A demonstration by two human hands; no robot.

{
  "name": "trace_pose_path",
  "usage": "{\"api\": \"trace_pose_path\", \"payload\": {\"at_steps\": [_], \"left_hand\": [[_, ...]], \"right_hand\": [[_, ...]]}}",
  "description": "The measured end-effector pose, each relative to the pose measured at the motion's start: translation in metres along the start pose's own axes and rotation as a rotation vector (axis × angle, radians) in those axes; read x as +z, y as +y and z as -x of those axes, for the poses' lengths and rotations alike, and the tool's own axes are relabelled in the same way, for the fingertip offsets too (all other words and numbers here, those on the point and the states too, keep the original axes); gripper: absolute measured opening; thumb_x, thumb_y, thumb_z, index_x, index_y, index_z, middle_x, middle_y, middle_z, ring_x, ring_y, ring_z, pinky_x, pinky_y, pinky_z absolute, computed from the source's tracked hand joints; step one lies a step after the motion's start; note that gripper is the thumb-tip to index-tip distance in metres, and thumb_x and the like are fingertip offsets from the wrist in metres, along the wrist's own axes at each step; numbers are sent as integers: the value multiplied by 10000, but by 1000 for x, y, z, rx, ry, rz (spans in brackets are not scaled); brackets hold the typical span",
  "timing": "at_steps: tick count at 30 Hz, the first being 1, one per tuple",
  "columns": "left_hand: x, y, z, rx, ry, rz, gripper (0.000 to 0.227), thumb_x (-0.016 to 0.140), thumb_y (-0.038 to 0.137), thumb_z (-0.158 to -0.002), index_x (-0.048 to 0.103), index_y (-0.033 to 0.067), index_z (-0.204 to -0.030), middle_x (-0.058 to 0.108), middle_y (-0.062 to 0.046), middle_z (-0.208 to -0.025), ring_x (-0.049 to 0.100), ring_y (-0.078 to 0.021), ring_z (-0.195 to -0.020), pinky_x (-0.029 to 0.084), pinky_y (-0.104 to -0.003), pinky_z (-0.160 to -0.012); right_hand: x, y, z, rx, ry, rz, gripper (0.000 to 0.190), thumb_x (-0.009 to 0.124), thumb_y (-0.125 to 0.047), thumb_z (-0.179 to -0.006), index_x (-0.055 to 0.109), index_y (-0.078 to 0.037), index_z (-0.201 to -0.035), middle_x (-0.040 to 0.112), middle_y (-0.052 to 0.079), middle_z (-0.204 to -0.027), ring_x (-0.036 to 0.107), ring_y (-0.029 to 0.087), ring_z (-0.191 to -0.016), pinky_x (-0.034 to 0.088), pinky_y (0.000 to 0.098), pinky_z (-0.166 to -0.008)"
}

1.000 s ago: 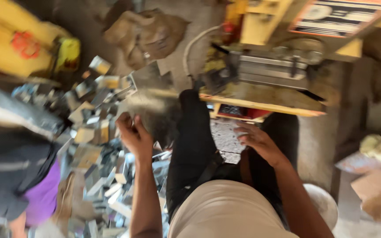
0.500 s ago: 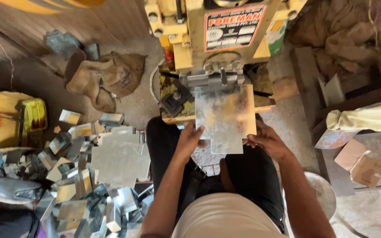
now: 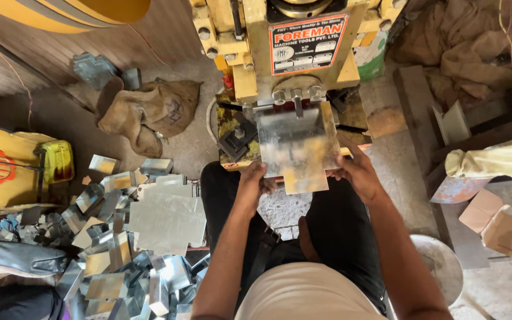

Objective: The person sits on the floor and repeatedly places rectangular metal sheets into a yellow Foreman press machine. They align the sheets, operate the press to cut or shape them, and then remove the processed pieces, placing them into a pile on the floor.

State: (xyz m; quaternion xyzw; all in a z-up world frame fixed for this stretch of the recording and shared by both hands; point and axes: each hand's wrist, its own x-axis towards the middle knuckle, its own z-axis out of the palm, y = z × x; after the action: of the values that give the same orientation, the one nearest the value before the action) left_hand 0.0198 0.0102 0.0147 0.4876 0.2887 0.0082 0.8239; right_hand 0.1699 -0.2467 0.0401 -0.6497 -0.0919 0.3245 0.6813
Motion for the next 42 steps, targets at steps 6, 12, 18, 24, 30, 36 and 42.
{"api": "trace_pose_path", "payload": {"at_steps": [6, 12, 18, 24, 30, 36, 42], "left_hand": [[-10, -4, -7, 29, -81, 49, 549, 432, 503, -1061, 587, 2, -1223, 694, -103, -742, 647, -173, -625, 479, -294, -561], [-15, -6, -5, 12, -10, 21, 663, 324, 609, -1037, 597, 52, -1269, 627, -71, -653, 548, -154, -506, 418, -282, -493], [-23, -17, -7, 109, -174, 66, 728, 297, 658, -993, 620, 92, -1316, 653, -33, -716, 561, -102, -569, 432, -269, -535], [-7, -45, -27, 195, -255, 91, 899, 461, 724, -935, 384, -5, -1457, 662, -159, -1242, 697, -265, -987, 618, -429, -783], [36, -33, 25, 118, -734, 390, 1018, 635, 583, -804, 65, 265, -1586, 558, -80, -1506, 657, -293, -1285, 608, -400, -888], [50, -40, -12, 102, -96, 240, 530, 640, 116, -1000, 431, -8, -1471, 713, -196, -1127, 710, -215, -716, 570, -292, -566], [27, -38, -11, 90, -47, 230, 360, 599, 114, -1015, 523, -63, -1320, 724, -140, -1014, 697, -175, -668, 575, -289, -567]], "right_hand": [[-5, 6, -9, -29, -80, -178, 787, 330, -592, -1053, 297, -69, -1640, 731, 158, -1054, 709, 250, -877, 495, 336, -725], [-6, 14, -11, -58, -68, -382, 793, 284, -676, -1021, 376, -103, -1561, 726, 148, -1027, 665, 249, -858, 507, 380, -794], [-23, 13, -62, 98, 18, -633, 624, 415, -625, -1024, 554, -107, -1342, 702, 93, -1024, 683, 252, -883, 543, 435, -830], [-1, 14, -56, -19, 269, -533, 404, 585, -185, -920, 602, -7, -1282, 698, 123, -1181, 667, 274, -1102, 526, 461, -995], [54, -2, 81, 50, -441, -391, 265, 647, -128, -920, 680, 32, -1129, 725, 174, -1071, 699, 302, -993, 558, 460, -915], [15, -14, 109, -218, -228, -124, 203, 642, -59, -925, 768, 100, -942, 796, 236, -928, 746, 308, -843, 603, 424, -780], [-38, 26, 12, -308, 229, 452, 516, 632, -144, -1008, 430, 35, -1448, 720, 118, -1111, 651, 169, -1042, 478, 321, -932]]}}
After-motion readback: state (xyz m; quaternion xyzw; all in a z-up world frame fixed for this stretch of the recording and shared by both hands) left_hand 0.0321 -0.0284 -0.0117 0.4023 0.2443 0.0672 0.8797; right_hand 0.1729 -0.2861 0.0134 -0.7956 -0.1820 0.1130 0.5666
